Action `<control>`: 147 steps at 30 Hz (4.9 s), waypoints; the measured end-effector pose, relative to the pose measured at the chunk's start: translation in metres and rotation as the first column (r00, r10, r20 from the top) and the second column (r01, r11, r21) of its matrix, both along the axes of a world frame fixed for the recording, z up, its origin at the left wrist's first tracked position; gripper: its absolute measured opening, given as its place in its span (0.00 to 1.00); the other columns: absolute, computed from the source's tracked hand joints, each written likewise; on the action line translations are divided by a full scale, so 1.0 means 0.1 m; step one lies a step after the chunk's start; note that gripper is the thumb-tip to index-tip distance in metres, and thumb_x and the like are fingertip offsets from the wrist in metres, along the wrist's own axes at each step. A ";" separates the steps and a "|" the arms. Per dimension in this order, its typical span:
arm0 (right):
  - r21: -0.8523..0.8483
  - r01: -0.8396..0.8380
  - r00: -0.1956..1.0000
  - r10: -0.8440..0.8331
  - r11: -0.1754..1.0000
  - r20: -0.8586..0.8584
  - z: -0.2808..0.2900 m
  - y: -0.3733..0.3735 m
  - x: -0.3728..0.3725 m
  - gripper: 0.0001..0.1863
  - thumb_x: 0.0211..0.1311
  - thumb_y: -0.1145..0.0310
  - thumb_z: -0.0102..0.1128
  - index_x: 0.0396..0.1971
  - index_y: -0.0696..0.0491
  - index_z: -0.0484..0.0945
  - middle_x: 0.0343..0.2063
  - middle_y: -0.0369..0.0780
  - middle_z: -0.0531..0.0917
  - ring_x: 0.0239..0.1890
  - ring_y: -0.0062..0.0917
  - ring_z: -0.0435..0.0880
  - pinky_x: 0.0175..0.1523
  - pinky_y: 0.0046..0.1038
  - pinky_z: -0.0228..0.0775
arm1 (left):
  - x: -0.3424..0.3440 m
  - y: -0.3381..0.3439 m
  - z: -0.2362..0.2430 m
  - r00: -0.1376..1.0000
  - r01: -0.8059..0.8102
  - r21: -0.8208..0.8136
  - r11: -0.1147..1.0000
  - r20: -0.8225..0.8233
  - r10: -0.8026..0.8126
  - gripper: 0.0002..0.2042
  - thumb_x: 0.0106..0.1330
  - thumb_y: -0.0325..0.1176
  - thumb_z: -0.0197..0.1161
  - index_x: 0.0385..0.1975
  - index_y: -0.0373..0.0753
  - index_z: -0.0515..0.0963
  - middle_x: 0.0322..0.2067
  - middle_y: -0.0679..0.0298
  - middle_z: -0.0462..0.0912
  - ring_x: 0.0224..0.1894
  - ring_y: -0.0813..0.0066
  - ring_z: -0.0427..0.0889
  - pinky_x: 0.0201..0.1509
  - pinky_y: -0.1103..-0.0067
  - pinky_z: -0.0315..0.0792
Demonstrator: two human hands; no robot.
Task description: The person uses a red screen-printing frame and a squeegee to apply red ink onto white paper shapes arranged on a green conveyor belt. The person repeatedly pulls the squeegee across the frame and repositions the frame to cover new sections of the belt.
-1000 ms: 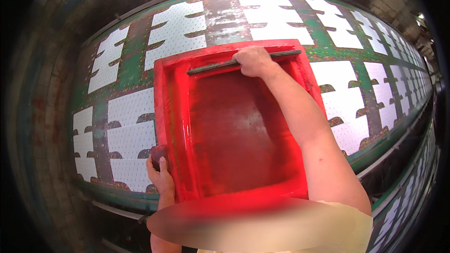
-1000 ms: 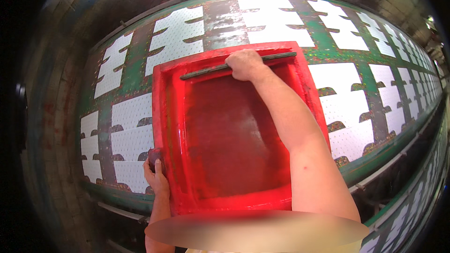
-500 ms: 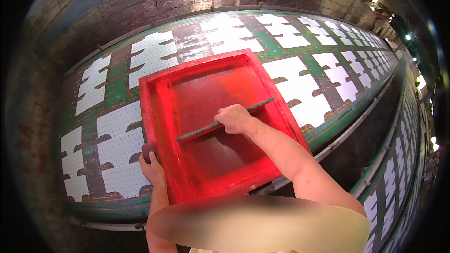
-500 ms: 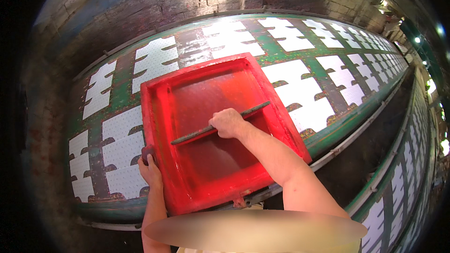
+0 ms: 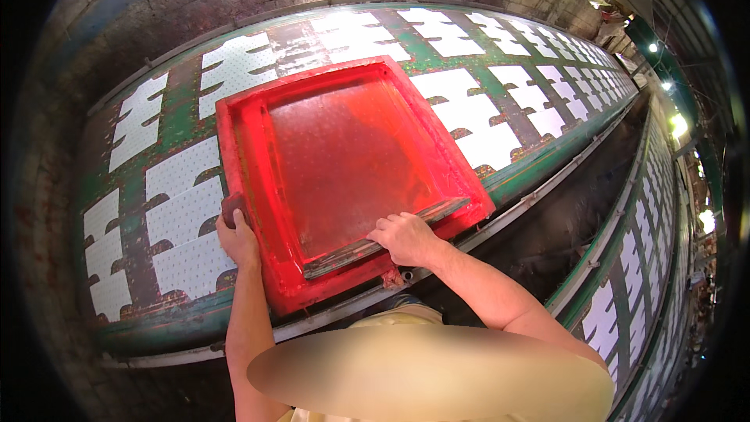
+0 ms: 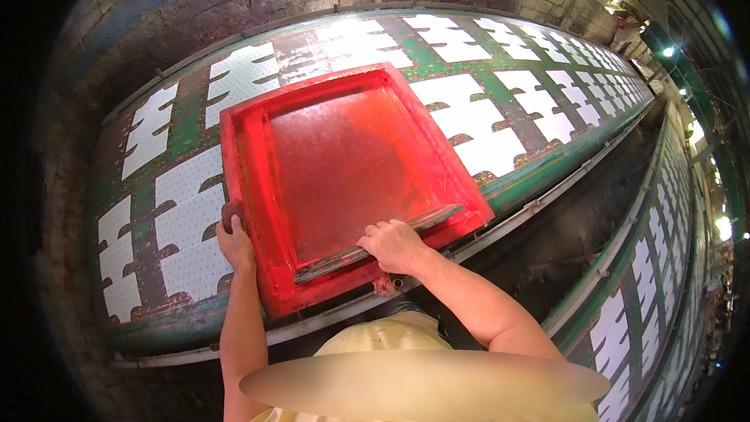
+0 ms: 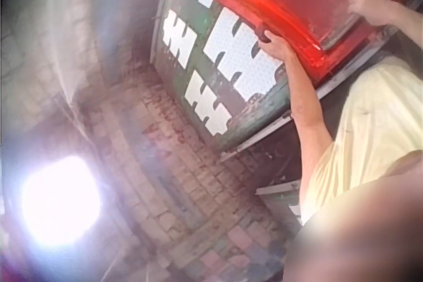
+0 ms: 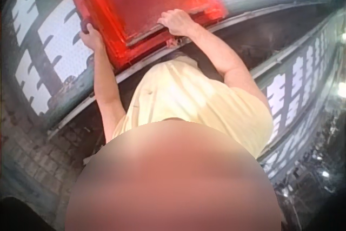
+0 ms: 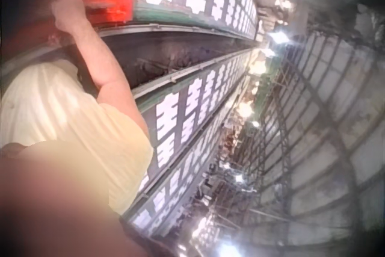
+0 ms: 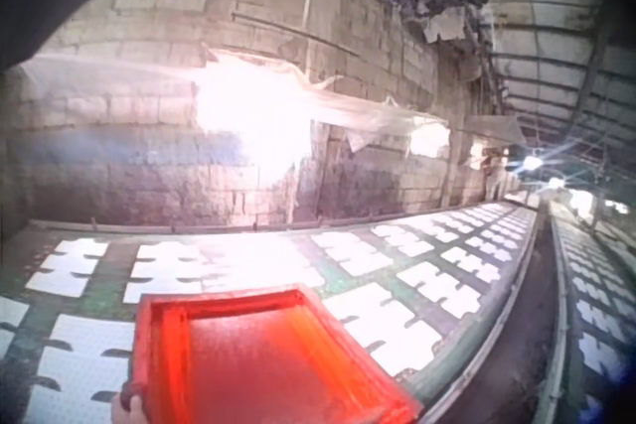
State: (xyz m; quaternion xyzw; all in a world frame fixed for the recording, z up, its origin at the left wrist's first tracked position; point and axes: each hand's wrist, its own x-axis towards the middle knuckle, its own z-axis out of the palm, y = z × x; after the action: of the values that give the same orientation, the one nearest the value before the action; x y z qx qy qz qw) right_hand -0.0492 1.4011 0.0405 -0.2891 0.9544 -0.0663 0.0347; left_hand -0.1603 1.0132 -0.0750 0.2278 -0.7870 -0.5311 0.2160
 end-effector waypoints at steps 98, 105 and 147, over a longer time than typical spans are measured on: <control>-0.426 0.779 0.581 -0.786 0.460 0.212 -0.53 5.35 -1.44 0.28 0.50 0.66 0.77 0.55 0.56 0.89 0.50 0.51 0.88 0.54 0.50 0.89 0.62 0.47 0.83 | -0.37 2.68 0.46 0.992 -0.019 0.571 0.821 -0.089 0.085 0.18 0.87 0.48 0.58 0.52 0.41 0.87 0.41 0.71 0.89 0.40 0.80 0.85 0.44 0.78 0.75; -0.480 0.775 0.555 -0.807 0.412 0.204 -0.70 6.51 -1.42 0.29 0.48 0.71 0.76 0.55 0.59 0.89 0.48 0.52 0.89 0.52 0.47 0.90 0.60 0.43 0.84 | -0.33 3.84 0.37 0.994 0.036 0.560 0.828 -0.105 0.028 0.18 0.88 0.45 0.55 0.54 0.39 0.86 0.45 0.68 0.89 0.46 0.76 0.86 0.53 0.75 0.78; -0.019 -0.005 0.994 0.007 1.000 0.108 0.23 4.74 -0.62 0.18 0.60 0.74 0.67 0.50 0.47 0.91 0.42 0.41 0.90 0.47 0.39 0.92 0.54 0.43 0.86 | -0.43 4.94 0.15 0.988 -0.104 -0.183 0.978 0.096 0.123 0.22 0.81 0.48 0.64 0.57 0.33 0.83 0.52 0.44 0.88 0.56 0.42 0.86 0.64 0.55 0.78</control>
State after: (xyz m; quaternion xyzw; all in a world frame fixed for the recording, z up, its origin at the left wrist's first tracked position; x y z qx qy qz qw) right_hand -0.1113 1.8752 0.0633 -0.2881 0.9496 -0.0908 0.0840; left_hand -0.2032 1.5075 -0.0605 0.2805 -0.8273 -0.4327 0.2230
